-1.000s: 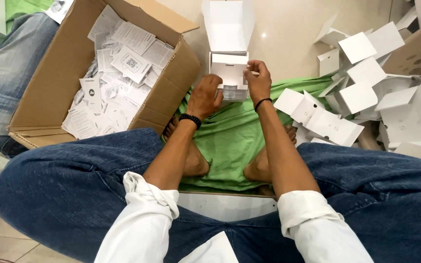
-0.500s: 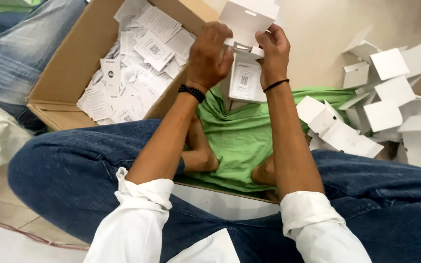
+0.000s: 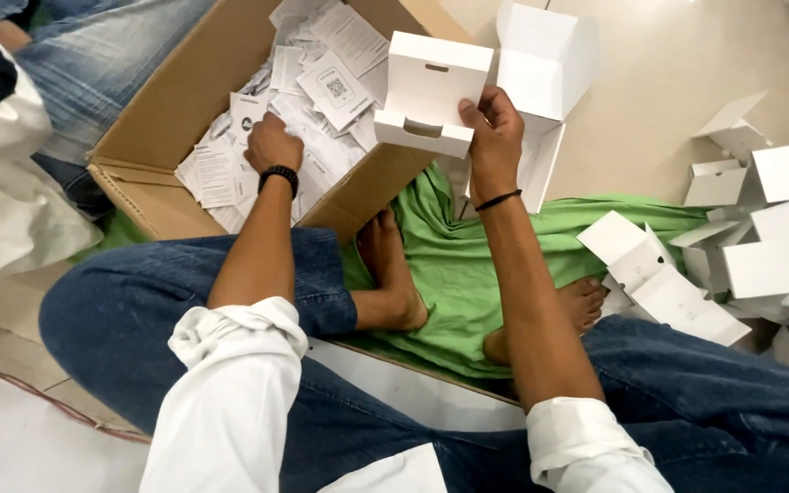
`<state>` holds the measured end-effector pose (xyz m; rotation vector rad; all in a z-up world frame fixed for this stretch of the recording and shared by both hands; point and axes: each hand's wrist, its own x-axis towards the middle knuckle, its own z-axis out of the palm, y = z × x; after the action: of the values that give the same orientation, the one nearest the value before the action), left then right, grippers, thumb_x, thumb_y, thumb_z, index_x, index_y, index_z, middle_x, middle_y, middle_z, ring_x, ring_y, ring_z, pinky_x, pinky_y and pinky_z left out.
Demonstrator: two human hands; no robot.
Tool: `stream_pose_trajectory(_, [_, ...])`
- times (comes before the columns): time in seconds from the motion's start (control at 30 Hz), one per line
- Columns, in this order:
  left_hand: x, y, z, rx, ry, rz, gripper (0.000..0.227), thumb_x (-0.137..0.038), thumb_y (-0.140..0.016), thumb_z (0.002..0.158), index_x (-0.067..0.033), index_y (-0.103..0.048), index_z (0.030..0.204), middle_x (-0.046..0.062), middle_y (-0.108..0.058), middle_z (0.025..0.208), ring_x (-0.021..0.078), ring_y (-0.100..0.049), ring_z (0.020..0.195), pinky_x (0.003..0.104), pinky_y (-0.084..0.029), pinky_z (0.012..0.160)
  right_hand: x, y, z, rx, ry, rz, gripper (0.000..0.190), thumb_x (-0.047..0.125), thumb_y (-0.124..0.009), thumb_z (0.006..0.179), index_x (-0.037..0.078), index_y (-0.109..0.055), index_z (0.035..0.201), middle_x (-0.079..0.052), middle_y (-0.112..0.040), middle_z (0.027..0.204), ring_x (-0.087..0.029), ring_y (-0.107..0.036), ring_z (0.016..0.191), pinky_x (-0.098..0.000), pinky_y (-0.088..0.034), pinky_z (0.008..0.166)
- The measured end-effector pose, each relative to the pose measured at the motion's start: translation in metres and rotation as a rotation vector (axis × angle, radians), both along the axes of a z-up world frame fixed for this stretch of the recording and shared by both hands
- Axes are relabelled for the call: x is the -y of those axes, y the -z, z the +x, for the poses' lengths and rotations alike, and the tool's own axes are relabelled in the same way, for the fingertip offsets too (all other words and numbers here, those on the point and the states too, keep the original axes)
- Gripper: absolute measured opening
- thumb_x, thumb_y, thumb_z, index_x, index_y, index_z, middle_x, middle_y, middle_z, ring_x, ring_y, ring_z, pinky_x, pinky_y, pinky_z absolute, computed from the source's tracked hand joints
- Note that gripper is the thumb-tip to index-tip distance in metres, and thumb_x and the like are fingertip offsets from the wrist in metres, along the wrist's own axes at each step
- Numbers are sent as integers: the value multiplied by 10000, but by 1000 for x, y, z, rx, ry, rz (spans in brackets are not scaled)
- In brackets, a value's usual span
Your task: The person packages small electronic devices and instruction manuals into white product boxes and then places these into a larger cardboard shipping box.
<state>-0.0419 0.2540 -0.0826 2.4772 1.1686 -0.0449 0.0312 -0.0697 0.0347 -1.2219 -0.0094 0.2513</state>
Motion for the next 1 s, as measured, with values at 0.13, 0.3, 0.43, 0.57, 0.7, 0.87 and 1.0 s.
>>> stream_pose_trajectory(0.13, [21, -44, 22, 328, -11, 65, 150, -100, -711, 861, -108, -737, 1008, 59, -724, 1064, 282, -676, 1015, 451, -510, 881, 16, -10, 10, -11, 17, 26, 129, 84, -668, 981, 19, -647, 1090, -37, -679, 999, -118, -623, 917, -276, -537, 849])
stream_pose_trajectory(0.3, [99, -79, 76, 642, 326, -53, 83, -149, -779, 865, -129, -784, 945, 33, -752, 983, 170, -703, 852, 339, -571, 786, 71, 12, 34, 14, 170, 9, 106, 87, -654, 989, 22, -652, 1073, -40, -677, 995, -138, -638, 902, -297, -568, 840])
stream_pose_trajectory(0.43, [186, -95, 94, 544, 620, -427, 79, -175, -724, 948, -147, -785, 990, 20, -748, 1015, 154, -725, 834, 297, -612, 781, 121, 7, 38, -73, 323, 93, 101, 88, -644, 953, 56, -634, 1048, -17, -656, 969, -139, -642, 865, -312, -577, 764])
stream_pose_trajectory(0.57, [244, -96, 74, 602, 942, -363, 120, -100, -768, 892, -72, -776, 1008, 115, -732, 1045, 281, -704, 912, 392, -554, 841, 150, 6, 28, -146, 428, 19, 108, 111, -623, 923, 94, -624, 1029, -10, -681, 946, -118, -664, 846, -297, -605, 737])
stream_pose_trajectory(0.7, [260, -73, 67, 653, 907, -373, 436, -4, -638, 791, -27, -663, 1226, 158, -702, 1105, 337, -671, 982, 427, -537, 860, 173, 43, 20, -140, 347, -103, 95, 87, -655, 942, 66, -655, 1034, 7, -669, 914, -97, -621, 799, -254, -540, 691])
stream_pose_trajectory(0.87, [251, -24, 74, 507, 641, -758, 358, -51, -534, 934, -39, -621, 1281, 103, -737, 1084, 229, -709, 1013, 355, -558, 917, 161, 55, 5, -139, 193, -337, 75, 77, -672, 965, 40, -698, 1025, 17, -684, 874, -81, -566, 717, -250, -431, 600])
stream_pose_trajectory(1.0, [250, 12, 65, 482, 546, -818, 311, -153, -644, 954, -5, -669, 1227, 119, -734, 1081, 226, -700, 1009, 341, -552, 914, 145, 79, 5, -171, 183, -412, 127, 76, -724, 919, 33, -729, 1039, 10, -710, 860, -82, -607, 717, -251, -496, 633])
